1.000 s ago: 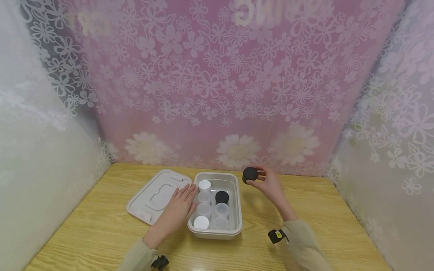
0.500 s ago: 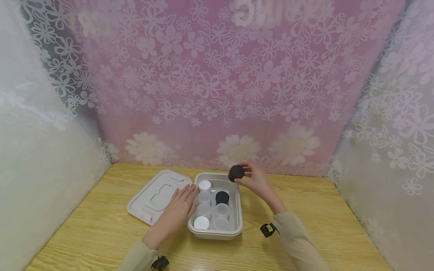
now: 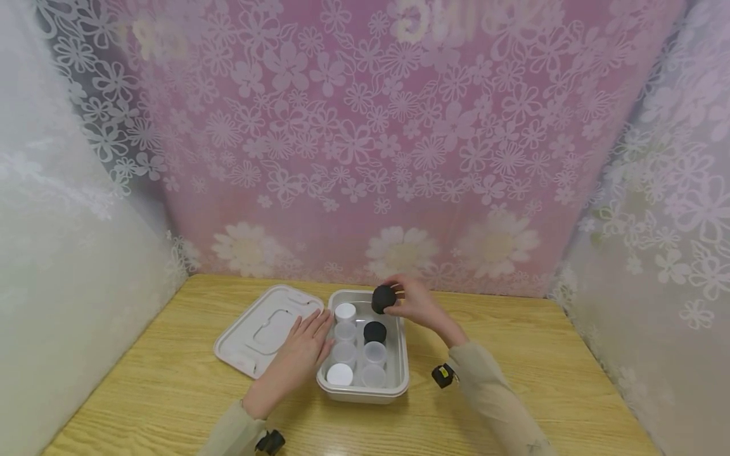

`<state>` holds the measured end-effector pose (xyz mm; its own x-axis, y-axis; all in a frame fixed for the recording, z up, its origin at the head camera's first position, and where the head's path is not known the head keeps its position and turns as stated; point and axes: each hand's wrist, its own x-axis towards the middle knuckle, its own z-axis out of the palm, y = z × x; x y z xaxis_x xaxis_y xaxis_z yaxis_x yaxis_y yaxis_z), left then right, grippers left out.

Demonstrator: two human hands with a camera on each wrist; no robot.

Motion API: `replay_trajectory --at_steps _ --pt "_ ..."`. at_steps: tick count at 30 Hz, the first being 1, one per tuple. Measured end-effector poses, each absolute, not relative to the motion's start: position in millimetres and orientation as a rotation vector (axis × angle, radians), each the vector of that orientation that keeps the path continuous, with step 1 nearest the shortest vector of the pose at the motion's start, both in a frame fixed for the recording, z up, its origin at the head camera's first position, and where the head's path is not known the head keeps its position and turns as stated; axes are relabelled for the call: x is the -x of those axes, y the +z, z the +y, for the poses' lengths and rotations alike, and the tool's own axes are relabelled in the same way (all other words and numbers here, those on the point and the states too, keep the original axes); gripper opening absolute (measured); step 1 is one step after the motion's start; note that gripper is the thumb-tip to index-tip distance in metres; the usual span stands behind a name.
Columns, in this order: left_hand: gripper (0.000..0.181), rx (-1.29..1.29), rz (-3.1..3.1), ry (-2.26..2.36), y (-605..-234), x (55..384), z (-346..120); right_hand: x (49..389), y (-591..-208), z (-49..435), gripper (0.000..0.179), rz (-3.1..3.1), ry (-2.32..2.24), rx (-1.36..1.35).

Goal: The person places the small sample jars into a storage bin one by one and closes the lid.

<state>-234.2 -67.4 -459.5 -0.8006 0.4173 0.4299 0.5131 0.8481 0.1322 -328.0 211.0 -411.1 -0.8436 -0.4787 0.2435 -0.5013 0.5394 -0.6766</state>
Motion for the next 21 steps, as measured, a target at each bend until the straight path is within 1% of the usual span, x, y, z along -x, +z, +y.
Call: replay_trajectory --at_steps 5,21 --pt "0.047 0.692 -2.634 -0.333 -458.9 233.8 -67.9 337.0 -411.1 206.2 0.051 -2.792 1.136 -0.989" --pt "0.047 0.701 -2.621 -0.321 -461.4 236.1 -68.3 349.7 -419.6 199.7 0.050 -2.868 0.960 -1.085"
